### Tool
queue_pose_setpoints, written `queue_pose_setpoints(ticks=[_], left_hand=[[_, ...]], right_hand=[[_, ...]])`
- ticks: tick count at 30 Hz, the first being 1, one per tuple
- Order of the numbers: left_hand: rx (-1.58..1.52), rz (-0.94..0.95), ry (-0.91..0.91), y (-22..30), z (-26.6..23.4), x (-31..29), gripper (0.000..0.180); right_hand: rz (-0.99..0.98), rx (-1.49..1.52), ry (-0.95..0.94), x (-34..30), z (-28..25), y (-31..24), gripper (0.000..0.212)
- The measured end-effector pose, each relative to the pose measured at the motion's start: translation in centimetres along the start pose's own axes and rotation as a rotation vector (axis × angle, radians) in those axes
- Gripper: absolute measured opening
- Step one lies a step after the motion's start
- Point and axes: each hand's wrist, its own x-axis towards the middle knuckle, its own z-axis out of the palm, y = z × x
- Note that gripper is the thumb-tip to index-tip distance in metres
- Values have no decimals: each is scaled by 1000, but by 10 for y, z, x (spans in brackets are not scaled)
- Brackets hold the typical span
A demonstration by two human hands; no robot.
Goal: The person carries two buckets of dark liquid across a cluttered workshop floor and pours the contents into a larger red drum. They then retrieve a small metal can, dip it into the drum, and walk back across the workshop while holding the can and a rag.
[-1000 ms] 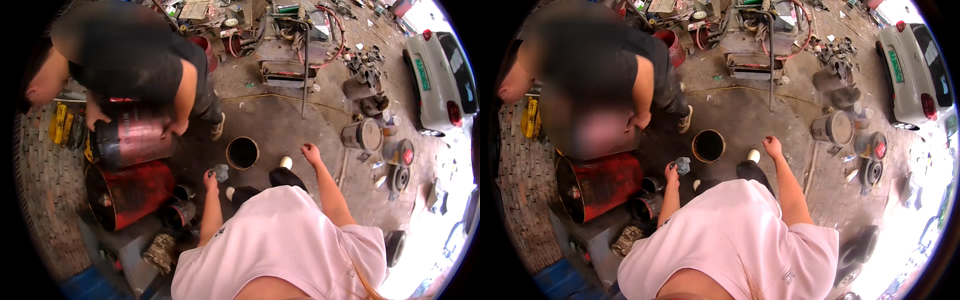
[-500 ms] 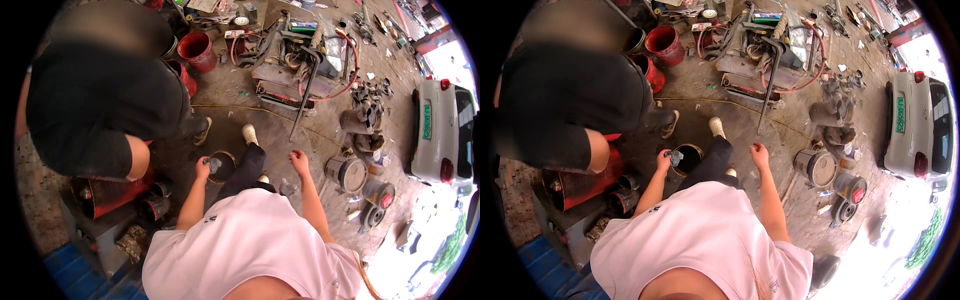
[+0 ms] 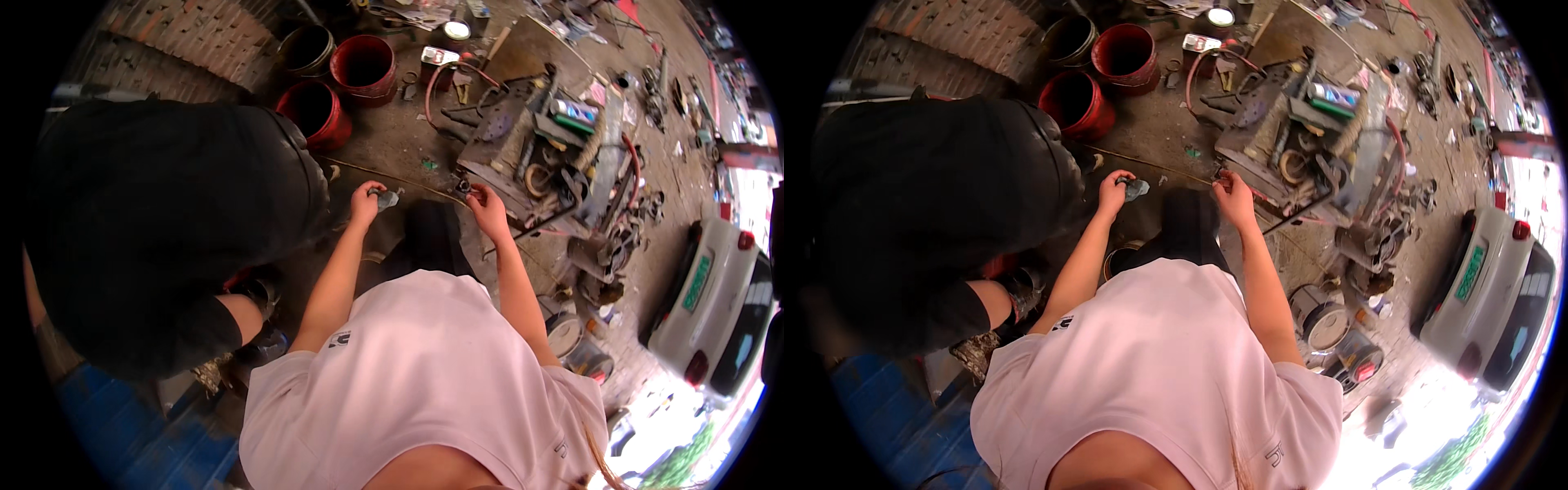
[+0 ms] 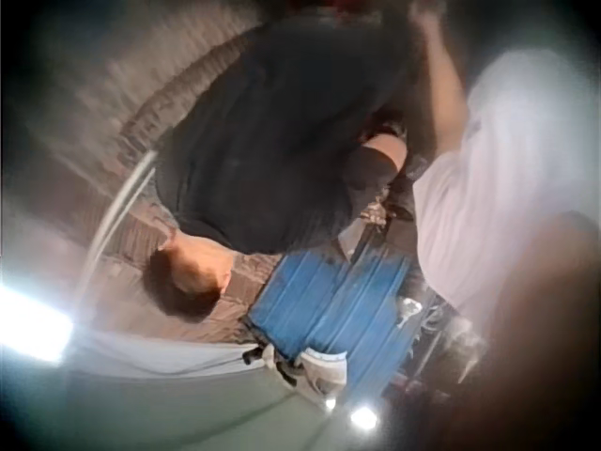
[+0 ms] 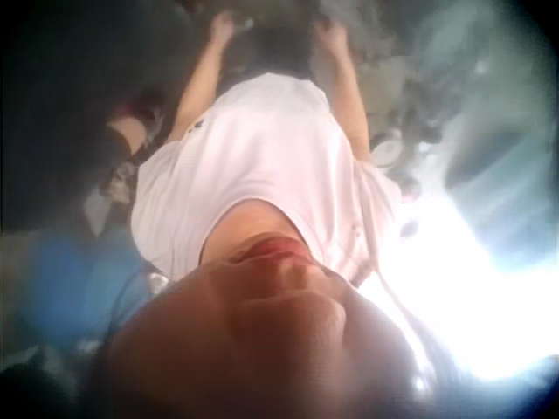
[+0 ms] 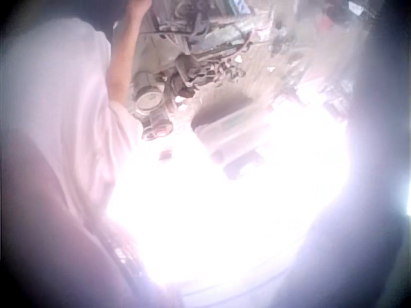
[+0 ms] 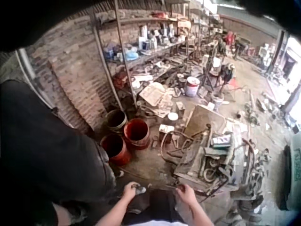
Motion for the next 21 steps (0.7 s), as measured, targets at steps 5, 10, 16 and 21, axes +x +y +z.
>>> queue_pose_setpoints(ticks=[5, 10, 16, 21], left_hand=[[-151, -58, 81, 15, -8, 51, 26], [-316, -249, 173, 30, -30, 124, 27], [-206, -301, 170, 68, -57, 251, 26], [-290, -290, 180, 83, -74, 319, 26]], right_hand=[[-12, -3, -127, 97, 14, -18, 31], [46, -222, -186, 217, 32, -7, 40], [160, -312, -97, 347, 49, 13, 40], [292, -269, -46, 395, 35, 23, 39]])
